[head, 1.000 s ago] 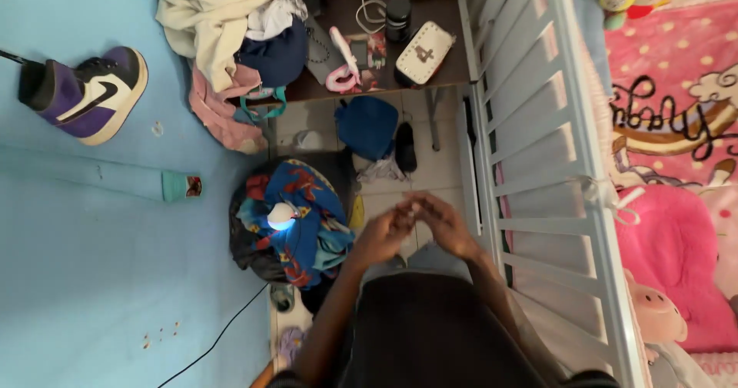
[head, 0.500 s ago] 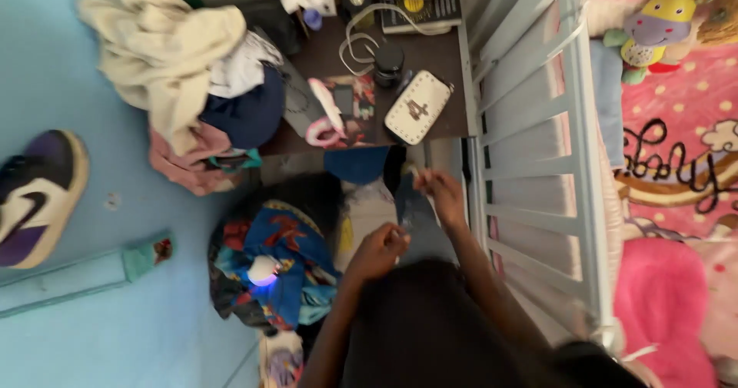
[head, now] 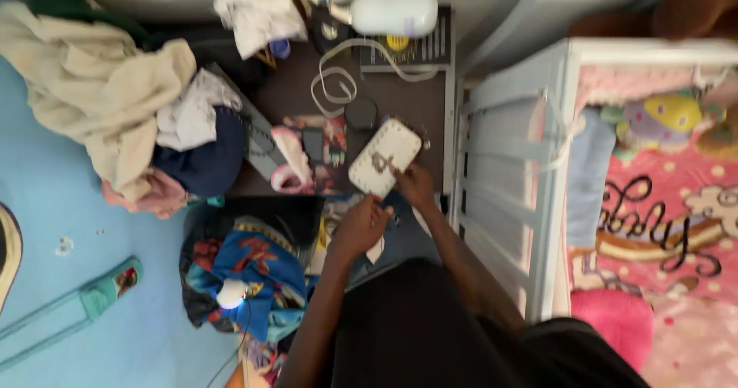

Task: Organizing and putting away clothes and personal items in a bedroom.

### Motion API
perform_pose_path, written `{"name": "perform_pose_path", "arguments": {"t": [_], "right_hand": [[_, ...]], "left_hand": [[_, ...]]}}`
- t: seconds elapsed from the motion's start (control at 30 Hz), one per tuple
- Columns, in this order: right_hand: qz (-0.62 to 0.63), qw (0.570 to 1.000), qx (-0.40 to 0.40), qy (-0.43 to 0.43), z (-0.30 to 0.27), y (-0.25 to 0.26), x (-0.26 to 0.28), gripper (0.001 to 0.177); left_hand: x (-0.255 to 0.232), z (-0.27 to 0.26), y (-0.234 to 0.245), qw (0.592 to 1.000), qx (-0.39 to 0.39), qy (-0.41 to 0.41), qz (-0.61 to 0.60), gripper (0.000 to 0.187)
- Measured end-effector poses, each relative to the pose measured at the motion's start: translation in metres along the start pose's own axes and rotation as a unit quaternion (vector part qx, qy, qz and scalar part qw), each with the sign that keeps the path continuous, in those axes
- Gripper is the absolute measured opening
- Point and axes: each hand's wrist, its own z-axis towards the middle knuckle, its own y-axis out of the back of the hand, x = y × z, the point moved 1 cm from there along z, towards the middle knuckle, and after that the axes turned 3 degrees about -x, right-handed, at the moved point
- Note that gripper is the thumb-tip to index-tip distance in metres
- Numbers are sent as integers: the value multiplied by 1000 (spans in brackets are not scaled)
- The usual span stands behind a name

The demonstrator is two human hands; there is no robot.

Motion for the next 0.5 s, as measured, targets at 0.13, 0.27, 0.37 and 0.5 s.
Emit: {"name": "perform_pose_path", "arguments": {"t": [0.13,0.27,0.37,0.5], "right_hand": [[-59,992,-1,111,-27,34,60,30],[-302,948,-11,99,-23,87,124,26],[-373,923,-35,90,-14,105,161,30],[-417,904,-37,83,34,106,188,32]], "left_hand": [[7,2,-5,995,56,80,-13,45],[30,19,-20,997,41,70,-16,48],[49,27,-55,995,67,80,-3,50],[61,75,-105,990,6,32,137,65]]}}
